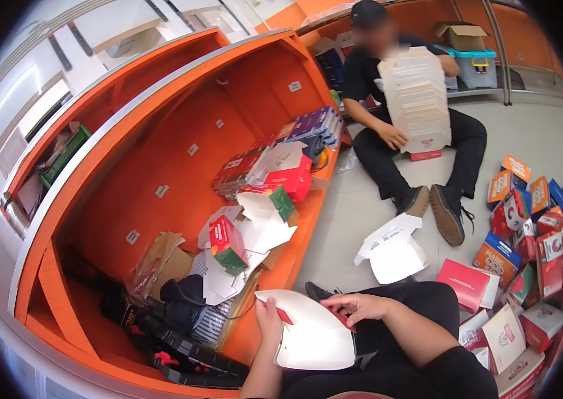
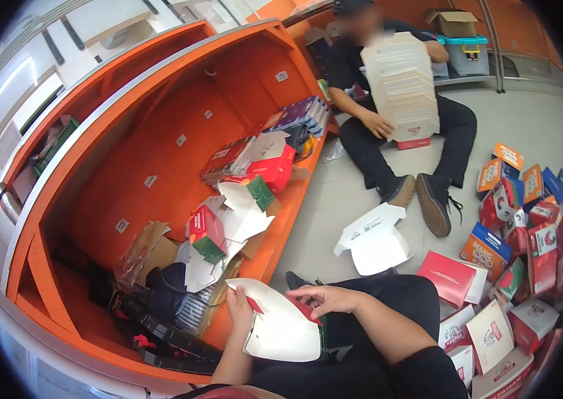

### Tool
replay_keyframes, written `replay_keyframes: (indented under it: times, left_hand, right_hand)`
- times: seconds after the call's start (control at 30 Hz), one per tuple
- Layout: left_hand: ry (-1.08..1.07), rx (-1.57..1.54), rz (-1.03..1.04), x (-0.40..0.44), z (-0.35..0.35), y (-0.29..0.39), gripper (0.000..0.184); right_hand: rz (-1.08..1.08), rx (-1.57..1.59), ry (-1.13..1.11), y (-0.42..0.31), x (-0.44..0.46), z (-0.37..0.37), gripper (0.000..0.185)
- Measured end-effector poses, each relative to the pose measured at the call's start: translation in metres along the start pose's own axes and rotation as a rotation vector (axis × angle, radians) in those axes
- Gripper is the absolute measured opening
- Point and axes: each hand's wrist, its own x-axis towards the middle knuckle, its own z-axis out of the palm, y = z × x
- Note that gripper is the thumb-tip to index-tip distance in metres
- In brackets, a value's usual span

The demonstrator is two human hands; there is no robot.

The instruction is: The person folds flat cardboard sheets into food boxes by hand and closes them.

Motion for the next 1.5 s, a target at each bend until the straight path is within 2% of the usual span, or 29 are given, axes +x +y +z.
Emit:
replay_keyframes:
  times: [0.1,0.13,0.2,0.3,0.4,0.5,0.6,0.63,0.77,0.87,0.93,1.03,1.13,1.17,1.2,1.27,1.3,1.4,1.5]
  left_hand:
    - [-0.088,-0.057,0.001,-0.006,0.012,0.006,0.030]
    - [-0.092,0.029,-0.001,-0.011,0.015,0.010,0.039]
    - [-0.116,0.021,-0.039,-0.013,0.009,0.005,0.050]
    - [-0.220,-0.228,-0.201,-0.021,-0.002,0.022,0.057]
    - [-0.258,-0.412,-0.419,-0.027,-0.016,0.015,0.054]
    - [-0.391,-0.294,-0.273,-0.031,-0.010,0.017,0.040]
    - [-0.328,-0.195,-0.257,-0.029,-0.012,0.005,0.025]
    - [-0.273,-0.148,-0.248,-0.026,-0.011,0.004,0.014]
    - [-0.244,-0.089,-0.144,-0.014,-0.002,0.021,0.014]
    - [-0.366,0.107,-0.159,-0.008,-0.024,0.027,0.017]
    - [-0.335,0.053,-0.073,-0.010,-0.024,0.045,0.019]
    - [-0.220,0.218,-0.039,-0.015,-0.024,0.060,0.020]
    - [-0.149,0.428,-0.073,-0.019,-0.030,0.066,0.022]
    - [-0.133,0.479,-0.059,-0.019,-0.033,0.066,0.024]
    - [-0.120,0.528,-0.043,-0.019,-0.032,0.068,0.025]
    - [-0.162,0.779,0.317,-0.018,-0.025,0.077,0.025]
    - [-0.177,0.900,0.500,-0.018,-0.021,0.083,0.025]
    - [-0.324,0.885,0.533,-0.018,-0.014,0.094,0.022]
    - [-0.319,0.892,0.517,-0.016,-0.010,0.093,0.022]
  right_hand:
    - [0.020,-0.036,0.122,-0.003,0.001,0.014,0.084]
    - [-0.005,-0.081,0.220,0.008,0.001,0.012,0.074]
    - [0.082,0.069,0.407,0.015,0.004,0.010,0.055]
    - [0.069,0.101,0.531,0.011,0.009,0.005,0.032]
    - [0.102,0.029,0.639,0.006,0.011,0.010,0.024]
    - [0.112,0.008,0.729,0.011,0.012,0.005,0.021]
    - [0.141,0.004,0.689,0.009,0.010,0.004,0.021]
    - [0.136,0.002,0.649,0.013,0.010,0.002,0.022]
    - [-0.012,0.002,0.655,0.016,0.014,0.010,0.021]
    - [0.067,-0.112,0.706,0.018,0.013,0.004,0.021]
    - [0.065,-0.175,0.716,0.025,0.016,0.005,0.022]
    - [0.125,-0.270,0.657,0.030,0.019,0.013,0.025]
    - [-0.038,-0.112,0.591,0.041,0.025,0.020,0.031]
    - [-0.109,-0.054,0.552,0.040,0.023,0.021,0.039]
    - [-0.183,-0.139,0.596,0.034,0.022,0.024,0.037]
    - [-0.331,-0.314,0.681,0.021,0.021,0.033,0.033]
    - [-0.251,-0.269,0.712,0.006,0.018,0.040,0.031]
    - [-0.202,-0.498,0.752,0.006,0.014,0.033,0.032]
    - [-0.185,-0.659,0.829,-0.001,0.014,0.037,0.027]
